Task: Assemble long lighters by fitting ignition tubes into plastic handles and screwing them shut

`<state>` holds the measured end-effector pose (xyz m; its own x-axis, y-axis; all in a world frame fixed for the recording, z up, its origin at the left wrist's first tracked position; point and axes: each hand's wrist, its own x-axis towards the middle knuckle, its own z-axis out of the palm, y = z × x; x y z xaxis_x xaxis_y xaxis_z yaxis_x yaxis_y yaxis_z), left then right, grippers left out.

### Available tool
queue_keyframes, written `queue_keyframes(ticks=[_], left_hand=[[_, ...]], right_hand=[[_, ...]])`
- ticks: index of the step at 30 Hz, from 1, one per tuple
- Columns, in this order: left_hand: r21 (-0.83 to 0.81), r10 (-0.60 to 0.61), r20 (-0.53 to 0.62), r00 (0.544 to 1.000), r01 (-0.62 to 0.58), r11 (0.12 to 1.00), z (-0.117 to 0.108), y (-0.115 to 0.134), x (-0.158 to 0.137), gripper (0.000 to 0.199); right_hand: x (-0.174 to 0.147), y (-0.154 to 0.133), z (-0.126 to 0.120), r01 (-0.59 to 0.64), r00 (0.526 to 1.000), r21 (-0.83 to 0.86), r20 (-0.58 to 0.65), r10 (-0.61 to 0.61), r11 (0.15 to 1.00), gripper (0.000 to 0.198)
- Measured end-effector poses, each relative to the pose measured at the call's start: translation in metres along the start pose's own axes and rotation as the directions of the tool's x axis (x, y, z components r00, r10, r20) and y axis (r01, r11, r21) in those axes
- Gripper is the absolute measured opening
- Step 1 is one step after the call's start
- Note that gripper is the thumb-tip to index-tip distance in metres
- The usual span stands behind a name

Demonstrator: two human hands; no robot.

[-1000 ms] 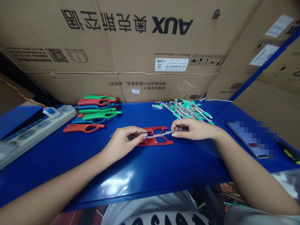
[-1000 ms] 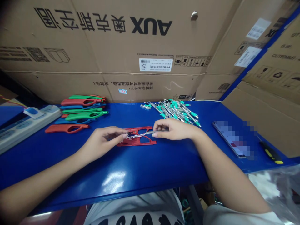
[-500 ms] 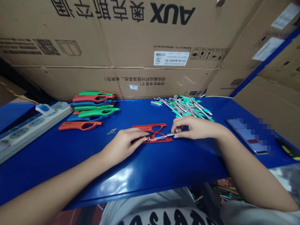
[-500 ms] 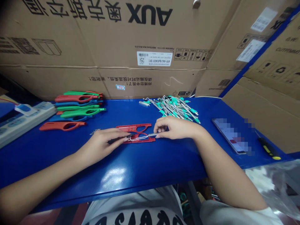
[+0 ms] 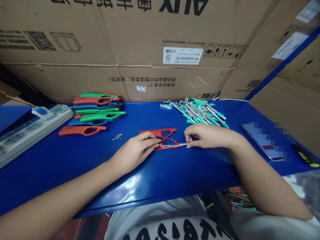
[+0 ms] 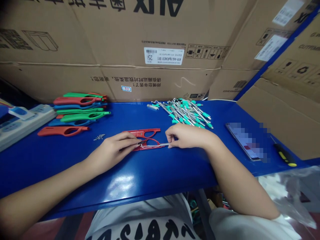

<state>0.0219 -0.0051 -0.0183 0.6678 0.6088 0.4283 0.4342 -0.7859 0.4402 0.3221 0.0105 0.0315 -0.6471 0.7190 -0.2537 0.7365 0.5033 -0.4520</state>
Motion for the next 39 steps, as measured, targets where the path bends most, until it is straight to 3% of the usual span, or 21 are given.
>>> queue_keyframes(ticks=[5,11,17,21,25,29,39], left_hand=[[0.027,0.009,0.004,1.000,-0.009,1.000,0.001,0.000,0.001,0.026],[0.016,0.006,0.005,1.000,-0.006,1.000,0.001,-0.003,-0.001,0.025],[-0.006,0.004,0.004,1.000,-0.004,1.000,0.001,-0.005,-0.002,0.022],[0.016,0.020,-0.006,1.000,-0.020,1.000,0.000,-0.004,-0.001,0.021],[0.034,0.025,0.014,1.000,-0.026,0.999,-0.002,-0.002,-0.002,0.022],[0.042,-0.006,0.053,0.999,0.003,0.999,-0.003,-0.002,-0.004,0.023],[0.033,-0.091,0.100,0.991,0.088,0.996,-0.006,0.002,-0.005,0.022]], right_hand=[[0.001,-0.005,0.000,-0.066,0.998,0.018,-0.001,0.066,0.998,0.014],[0.005,-0.005,0.003,-0.035,0.998,0.033,-0.059,0.037,0.999,0.031],[0.011,-0.003,0.006,-0.093,0.994,0.061,-0.054,0.097,0.994,0.025],[0.010,-0.008,0.006,0.066,0.989,0.050,-0.132,-0.059,0.997,0.014],[0.012,-0.019,0.014,0.206,0.967,0.051,-0.163,-0.196,0.977,0.019],[0.015,-0.031,0.024,0.204,0.958,-0.033,-0.200,-0.207,0.978,0.008],[0.019,-0.038,0.034,0.177,0.965,-0.116,-0.174,-0.195,0.977,0.006]])
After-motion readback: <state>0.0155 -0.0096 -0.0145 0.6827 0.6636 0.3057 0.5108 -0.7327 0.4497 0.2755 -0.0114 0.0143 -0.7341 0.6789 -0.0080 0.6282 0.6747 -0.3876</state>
